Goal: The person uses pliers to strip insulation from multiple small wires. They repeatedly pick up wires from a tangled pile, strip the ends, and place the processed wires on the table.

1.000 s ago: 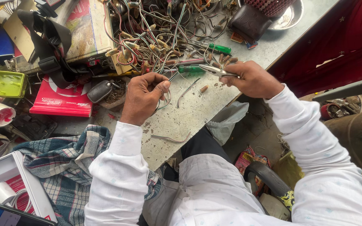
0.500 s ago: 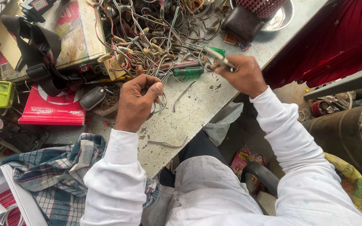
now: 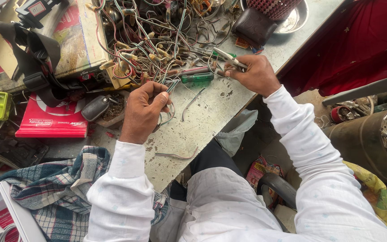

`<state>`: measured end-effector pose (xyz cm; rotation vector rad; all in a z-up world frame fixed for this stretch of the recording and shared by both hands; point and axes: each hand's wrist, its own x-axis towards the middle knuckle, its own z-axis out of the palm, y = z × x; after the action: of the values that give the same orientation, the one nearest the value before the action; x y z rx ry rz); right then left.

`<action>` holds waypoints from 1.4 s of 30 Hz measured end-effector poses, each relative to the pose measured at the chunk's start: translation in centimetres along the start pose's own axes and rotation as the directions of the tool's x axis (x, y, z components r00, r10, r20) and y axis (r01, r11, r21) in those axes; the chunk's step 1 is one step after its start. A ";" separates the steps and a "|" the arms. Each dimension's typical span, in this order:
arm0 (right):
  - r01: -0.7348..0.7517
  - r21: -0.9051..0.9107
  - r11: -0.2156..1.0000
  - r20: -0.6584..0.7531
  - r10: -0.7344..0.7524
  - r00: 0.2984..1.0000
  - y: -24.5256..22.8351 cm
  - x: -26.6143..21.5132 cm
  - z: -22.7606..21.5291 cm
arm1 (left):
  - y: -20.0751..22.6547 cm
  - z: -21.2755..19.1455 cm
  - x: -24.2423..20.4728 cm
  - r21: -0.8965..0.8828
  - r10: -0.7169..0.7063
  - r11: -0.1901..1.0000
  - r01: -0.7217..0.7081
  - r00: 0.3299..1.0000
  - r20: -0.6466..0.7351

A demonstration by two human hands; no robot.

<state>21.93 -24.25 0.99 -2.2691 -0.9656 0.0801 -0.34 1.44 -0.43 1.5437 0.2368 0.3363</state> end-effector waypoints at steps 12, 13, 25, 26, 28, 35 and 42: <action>0.057 -0.195 0.979 -0.067 -0.071 0.995 -0.6 -0.9 0.8 | 0.0 0.1 0.0 0.031 0.008 0.999 -0.008 1.000 0.001; 0.052 -0.145 0.988 -0.068 -0.062 0.996 -0.3 -1.1 0.8 | 0.0 0.1 0.0 0.023 0.011 1.000 -0.011 1.000 0.002; 0.194 -0.057 0.979 -0.109 -0.199 0.974 0.5 -3.0 -0.6 | -0.3 0.1 0.1 0.028 0.010 1.000 -0.009 1.000 -0.011; 0.236 -0.213 0.948 -0.095 -0.261 0.961 -0.3 -3.6 0.0 | -0.3 0.1 0.1 0.030 0.007 1.000 -0.007 1.000 -0.015; 0.314 -0.384 0.868 -0.035 -0.353 0.935 -1.9 -4.9 1.2 | -0.3 0.1 0.0 0.047 0.006 0.999 -0.005 1.000 -0.021; 0.448 -0.372 0.813 0.029 -0.472 0.881 -5.5 -5.9 3.7 | -0.1 0.1 -0.1 0.080 0.035 0.996 -0.032 0.999 -0.032; 0.337 -0.233 0.912 -0.110 -0.369 0.923 -2.1 -2.6 1.4 | -0.4 0.0 0.0 0.069 0.041 0.997 -0.039 0.999 -0.024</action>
<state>18.31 -24.15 0.69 -2.2062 -1.3381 -0.3642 -0.35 1.45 -0.84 1.6139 0.2397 0.3827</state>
